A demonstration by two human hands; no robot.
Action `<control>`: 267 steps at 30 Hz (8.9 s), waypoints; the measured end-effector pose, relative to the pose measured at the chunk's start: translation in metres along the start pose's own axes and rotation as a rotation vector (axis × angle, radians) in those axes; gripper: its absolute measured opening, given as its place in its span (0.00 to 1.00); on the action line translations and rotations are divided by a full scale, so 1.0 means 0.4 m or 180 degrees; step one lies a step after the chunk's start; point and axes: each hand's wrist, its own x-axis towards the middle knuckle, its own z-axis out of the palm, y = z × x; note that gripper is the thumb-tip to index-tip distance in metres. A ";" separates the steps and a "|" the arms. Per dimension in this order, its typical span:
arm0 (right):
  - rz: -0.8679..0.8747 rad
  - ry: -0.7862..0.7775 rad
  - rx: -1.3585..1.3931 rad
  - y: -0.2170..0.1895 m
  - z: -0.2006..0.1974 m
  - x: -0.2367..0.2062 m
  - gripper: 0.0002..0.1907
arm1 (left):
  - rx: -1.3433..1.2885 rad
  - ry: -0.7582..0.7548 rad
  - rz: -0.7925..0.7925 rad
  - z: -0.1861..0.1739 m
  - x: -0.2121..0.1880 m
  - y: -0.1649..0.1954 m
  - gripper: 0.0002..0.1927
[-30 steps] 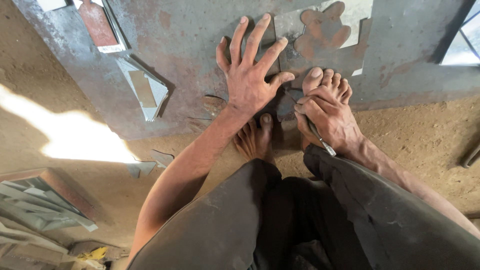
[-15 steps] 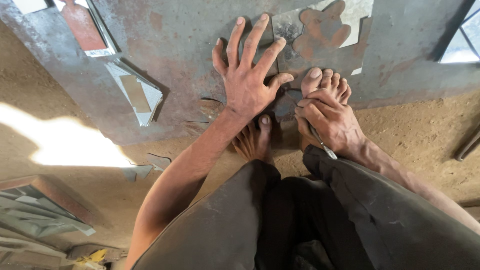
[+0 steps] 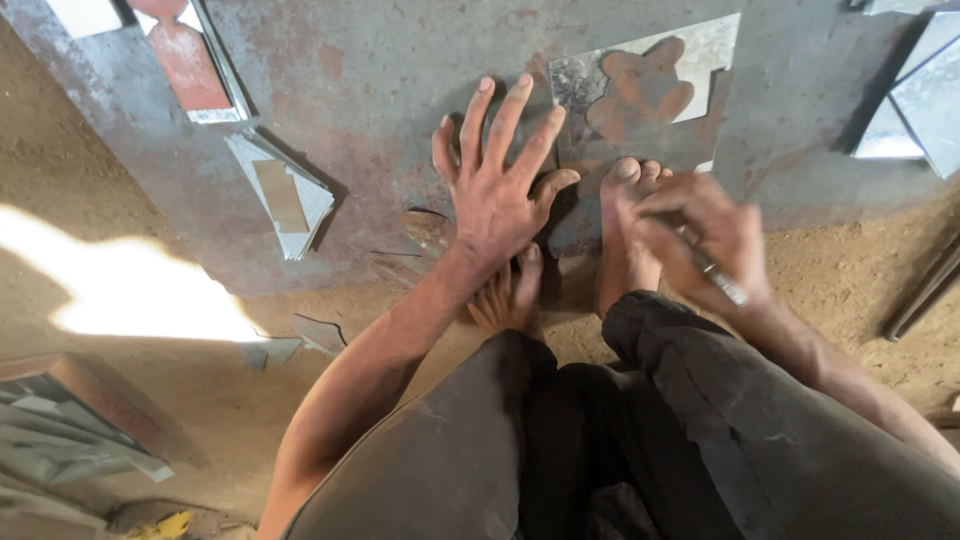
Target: The person uses a metal template and a chisel to cut shapes from thin metal sheets on a concrete floor. They repeatedly place the template, trace the outline with the chisel, and separate the cut pieces, stacking them nearby.
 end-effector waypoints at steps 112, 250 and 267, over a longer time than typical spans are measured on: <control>-0.2253 -0.4979 -0.3163 0.049 -0.108 0.595 0.22 | 0.0178 -0.1905 0.0176 0.084 0.080 0.181 0.29; 0.2405 -0.0267 -0.2158 0.158 0.257 -0.051 0.30 | 0.0562 -0.2299 -0.0169 0.086 0.152 0.223 0.42; 0.1796 0.0186 -0.2015 0.180 0.253 -0.081 0.35 | 0.1111 -0.2513 -0.0019 0.136 0.150 0.264 0.46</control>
